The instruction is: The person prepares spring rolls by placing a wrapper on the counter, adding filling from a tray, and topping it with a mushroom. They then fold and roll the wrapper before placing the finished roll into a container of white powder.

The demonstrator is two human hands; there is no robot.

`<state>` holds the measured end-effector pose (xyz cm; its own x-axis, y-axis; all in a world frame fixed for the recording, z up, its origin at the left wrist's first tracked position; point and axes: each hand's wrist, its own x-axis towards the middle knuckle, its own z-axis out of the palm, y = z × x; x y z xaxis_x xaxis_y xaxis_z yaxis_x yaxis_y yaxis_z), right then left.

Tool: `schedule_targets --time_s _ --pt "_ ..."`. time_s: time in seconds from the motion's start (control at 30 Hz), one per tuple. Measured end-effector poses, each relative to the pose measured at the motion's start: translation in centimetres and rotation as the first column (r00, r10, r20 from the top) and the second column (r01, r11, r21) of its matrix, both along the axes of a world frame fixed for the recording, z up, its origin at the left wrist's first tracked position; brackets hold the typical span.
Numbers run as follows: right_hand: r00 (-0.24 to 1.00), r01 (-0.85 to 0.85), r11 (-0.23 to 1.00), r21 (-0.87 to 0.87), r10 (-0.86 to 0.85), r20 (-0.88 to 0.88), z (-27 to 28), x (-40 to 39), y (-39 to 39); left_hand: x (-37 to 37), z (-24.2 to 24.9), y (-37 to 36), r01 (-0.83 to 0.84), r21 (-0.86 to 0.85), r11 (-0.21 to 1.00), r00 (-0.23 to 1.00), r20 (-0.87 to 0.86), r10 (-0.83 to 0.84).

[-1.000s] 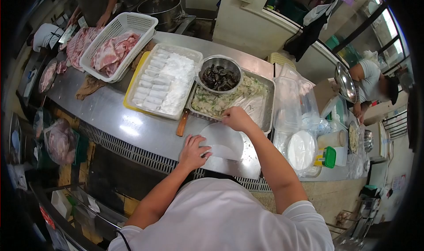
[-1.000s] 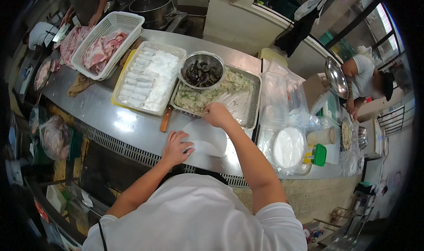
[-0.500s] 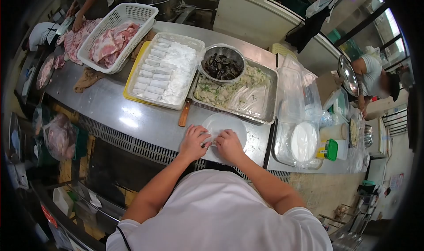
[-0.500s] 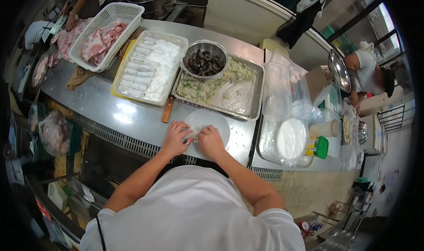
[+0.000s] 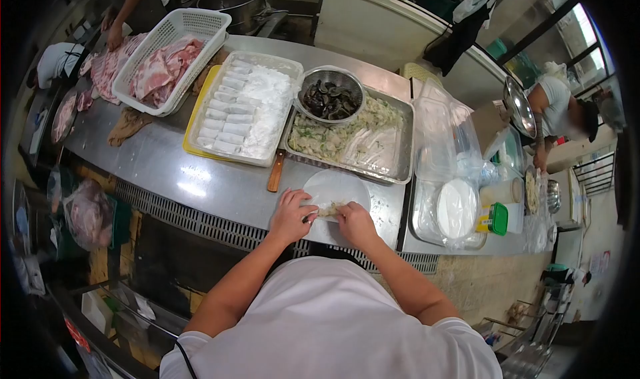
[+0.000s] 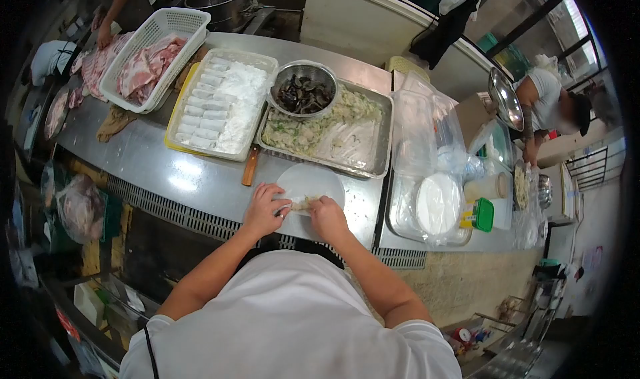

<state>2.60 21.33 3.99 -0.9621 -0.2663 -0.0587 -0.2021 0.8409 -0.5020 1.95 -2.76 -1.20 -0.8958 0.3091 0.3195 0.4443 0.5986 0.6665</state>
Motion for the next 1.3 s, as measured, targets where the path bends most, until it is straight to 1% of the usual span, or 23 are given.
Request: schedule_targets --time_s 0.07,0.17,0.27,0.37,0.47,0.57,0.67,0.77,0.87,0.97,1.07,1.17,1.27,1.3 --pt "0.999 0.028 1.000 0.006 -0.028 0.036 0.2 -0.1 0.2 -0.1 0.1 0.1 -0.001 0.008 1.000 1.000 0.004 0.001" --pt "0.995 0.095 0.990 -0.105 -0.091 0.041 0.1 -0.3 0.6 -0.1 0.2 0.1 0.000 0.011 1.000 1.000 0.002 0.000" --pt "0.998 0.058 0.993 -0.107 -0.055 0.028 0.3 -0.6 0.8 -0.1 0.1 0.1 0.001 0.002 1.000 1.000 -0.009 -0.001" --pt "0.994 -0.059 0.998 -0.014 0.058 -0.088 0.7 -0.7 -0.6 -0.1 0.1 0.2 -0.007 -0.006 1.000 1.000 -0.003 0.007" --pt "0.994 -0.106 0.992 0.068 0.107 -0.011 -0.8 -1.1 -1.3 -0.1 0.4 0.2 -0.011 -0.004 1.000 1.000 0.000 0.011" --pt "0.987 -0.155 0.987 0.043 0.156 -0.022 -0.3 -1.2 -1.7 -0.1 0.3 0.2 -0.011 -0.008 1.000 1.000 -0.010 0.011" --pt "0.988 -0.156 0.986 0.061 0.155 0.027 -1.3 -1.3 -1.2 -0.1 0.2 0.2 -0.018 -0.014 1.000 1.000 -0.003 0.018" --pt "0.997 -0.032 0.998 0.058 0.027 0.079 1.2 -1.3 -1.3 -0.1 0.3 0.1 -0.014 -0.018 1.000 1.000 -0.002 0.014" --pt "0.992 0.092 0.990 -0.108 -0.082 0.092 2.9 -1.5 -0.7 -0.1 0.1 0.1 -0.008 -0.015 1.000 1.000 0.006 0.008" --pt "0.942 0.258 0.930 -0.262 -0.182 0.281 4.3 -2.2 0.5 -0.1 0.2 0.2 -0.006 -0.005 1.000 1.000 0.003 0.006" --pt "0.880 0.337 0.898 -0.282 -0.194 0.434 5.6 -2.9 1.0 -0.1 0.4 0.3 -0.017 0.004 1.000 1.000 0.004 0.017" --pt "0.865 0.361 0.874 -0.325 -0.183 0.467 4.9 -3.3 1.6 -0.1 0.4 0.3 -0.016 0.001 1.000 1.000 -0.014 0.016" --pt "0.841 0.379 0.827 -0.415 -0.121 0.528 4.8 -3.9 1.8 -0.1 0.3 0.3 -0.017 0.004 1.000 0.999 -0.028 0.017" --pt "0.833 0.356 0.845 -0.398 -0.093 0.546 3.9 -3.9 1.9 -0.1 0.2 0.3 -0.018 0.009 1.000 1.000 -0.022 0.019"
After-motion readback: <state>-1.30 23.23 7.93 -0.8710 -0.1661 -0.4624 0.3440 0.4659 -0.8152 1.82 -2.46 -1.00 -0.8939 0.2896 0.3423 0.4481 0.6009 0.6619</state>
